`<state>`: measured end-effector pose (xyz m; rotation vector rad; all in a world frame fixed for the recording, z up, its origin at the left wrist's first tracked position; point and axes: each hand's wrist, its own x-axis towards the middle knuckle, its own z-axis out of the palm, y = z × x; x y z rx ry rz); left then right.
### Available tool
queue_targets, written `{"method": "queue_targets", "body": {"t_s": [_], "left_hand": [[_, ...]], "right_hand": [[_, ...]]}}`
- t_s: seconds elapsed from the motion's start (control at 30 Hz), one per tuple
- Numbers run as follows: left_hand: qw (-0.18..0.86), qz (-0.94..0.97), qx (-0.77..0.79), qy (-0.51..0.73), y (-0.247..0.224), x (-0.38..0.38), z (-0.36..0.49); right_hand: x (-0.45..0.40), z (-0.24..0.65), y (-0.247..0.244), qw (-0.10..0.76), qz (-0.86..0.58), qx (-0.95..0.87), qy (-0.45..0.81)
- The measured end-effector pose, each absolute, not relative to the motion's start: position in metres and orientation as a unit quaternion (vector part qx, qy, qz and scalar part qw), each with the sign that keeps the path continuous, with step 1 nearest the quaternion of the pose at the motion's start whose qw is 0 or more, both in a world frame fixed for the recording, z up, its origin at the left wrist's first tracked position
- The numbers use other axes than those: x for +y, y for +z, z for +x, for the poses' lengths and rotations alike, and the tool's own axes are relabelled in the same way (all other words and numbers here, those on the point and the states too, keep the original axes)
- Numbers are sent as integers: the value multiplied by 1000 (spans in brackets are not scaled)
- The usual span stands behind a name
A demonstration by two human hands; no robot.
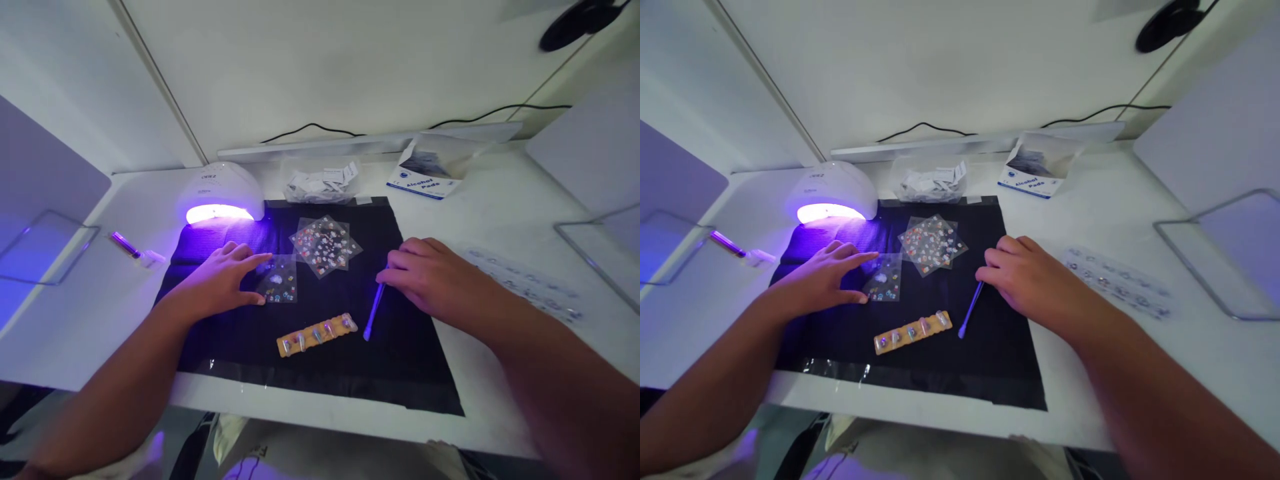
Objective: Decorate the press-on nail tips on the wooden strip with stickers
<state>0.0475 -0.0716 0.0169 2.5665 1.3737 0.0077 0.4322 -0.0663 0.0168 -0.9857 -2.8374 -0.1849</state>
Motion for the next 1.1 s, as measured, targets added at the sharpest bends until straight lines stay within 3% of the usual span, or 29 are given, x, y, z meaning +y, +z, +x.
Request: {"method": "queue_targets", "body": {"t_s": [0.2, 0.37, 0.53, 0.7, 1.1], "left_hand": [[105, 876, 471, 16, 25, -75, 50], [111, 887, 447, 14, 21, -75, 55], [101, 879, 466, -7, 18, -81, 64], [86, 854, 513, -10, 20, -90, 73], [23, 827, 561, -20, 19, -95, 88]], "right_hand": [[-69, 457, 42, 77, -368, -919, -120], [-69, 475, 49, 206, -401, -885, -119], [-73, 471, 43, 454, -486, -743, 69], [-73, 449, 36, 562, -408, -702, 159], [-79, 402, 46, 614, -265, -647, 366]]}}
